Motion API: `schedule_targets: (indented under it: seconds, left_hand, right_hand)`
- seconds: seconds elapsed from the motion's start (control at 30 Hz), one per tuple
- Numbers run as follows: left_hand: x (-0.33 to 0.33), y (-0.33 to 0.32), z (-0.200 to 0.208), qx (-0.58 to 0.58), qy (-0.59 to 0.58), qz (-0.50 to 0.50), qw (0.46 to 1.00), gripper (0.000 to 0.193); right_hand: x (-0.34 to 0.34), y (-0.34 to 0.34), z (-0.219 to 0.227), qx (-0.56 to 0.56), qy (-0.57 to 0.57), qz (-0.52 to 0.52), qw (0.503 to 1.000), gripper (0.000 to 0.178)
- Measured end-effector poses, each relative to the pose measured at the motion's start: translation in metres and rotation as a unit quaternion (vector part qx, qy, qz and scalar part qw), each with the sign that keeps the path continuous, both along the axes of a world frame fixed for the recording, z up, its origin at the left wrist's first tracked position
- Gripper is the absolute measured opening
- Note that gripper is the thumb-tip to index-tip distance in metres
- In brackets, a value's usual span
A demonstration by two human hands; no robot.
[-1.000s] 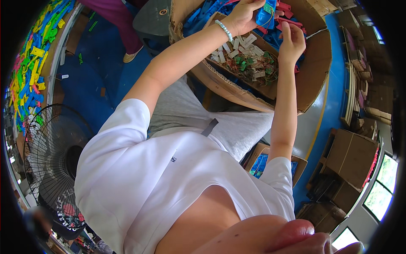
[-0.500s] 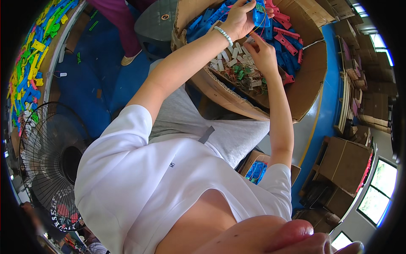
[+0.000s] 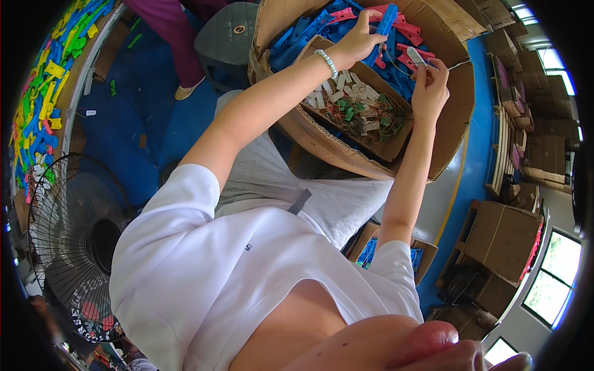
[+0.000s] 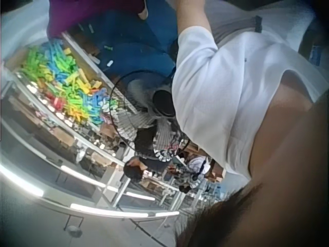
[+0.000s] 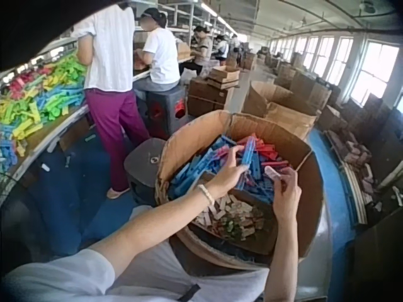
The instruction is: Manually assembling and connecting wires to small electronic components, possibly toy parts or household electronics.
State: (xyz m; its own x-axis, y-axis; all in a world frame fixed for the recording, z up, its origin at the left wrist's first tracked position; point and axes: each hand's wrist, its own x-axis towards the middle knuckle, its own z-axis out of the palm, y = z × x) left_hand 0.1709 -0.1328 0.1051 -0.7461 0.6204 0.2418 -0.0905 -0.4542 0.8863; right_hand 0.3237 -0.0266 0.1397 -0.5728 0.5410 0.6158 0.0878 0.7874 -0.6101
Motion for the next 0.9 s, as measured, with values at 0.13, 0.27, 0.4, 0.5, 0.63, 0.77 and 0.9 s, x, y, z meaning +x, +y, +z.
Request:
schedule_targets:
  seconds: [0.13, 0.27, 0.4, 0.5, 0.63, 0.77, 0.9]
  left_hand:
    - [-0.009, 0.001, -0.003, -0.044, 0.096, -0.123, 0.987, 0.029]
    - [0.008, -0.008, 0.005, -0.122, 0.046, -0.243, 0.961, 0.033]
    - [0.013, -0.015, 0.009, -0.125, 0.099, -0.289, 0.944, 0.036]
    - [0.023, -0.019, 0.018, -0.131, 0.104, -0.298, 0.940, 0.034]
    - [0.024, -0.016, 0.011, -0.084, 0.175, -0.265, 0.945, 0.033]
    - [0.029, -0.016, 0.017, -0.072, 0.047, -0.299, 0.950, 0.038]
    - [0.030, -0.024, 0.026, 0.008, -0.041, -0.344, 0.938, 0.043]
  right_hand:
    - [-0.001, 0.007, -0.002, 0.012, 0.050, -0.018, 0.999, 0.013]
    - [-0.004, 0.022, -0.010, 0.156, 0.142, -0.054, 0.976, 0.011]
    - [-0.003, 0.014, 0.003, 0.172, 0.177, -0.070, 0.967, 0.011]
    - [-0.002, 0.018, 0.007, 0.280, 0.212, -0.040, 0.936, 0.009]
    - [-0.011, 0.020, 0.003, 0.316, 0.174, -0.019, 0.933, 0.011]
    - [-0.009, 0.027, -0.002, 0.176, 0.153, 0.024, 0.972, 0.017]
    - [-0.014, 0.027, -0.007, -0.185, 0.238, 0.178, 0.937, 0.029]
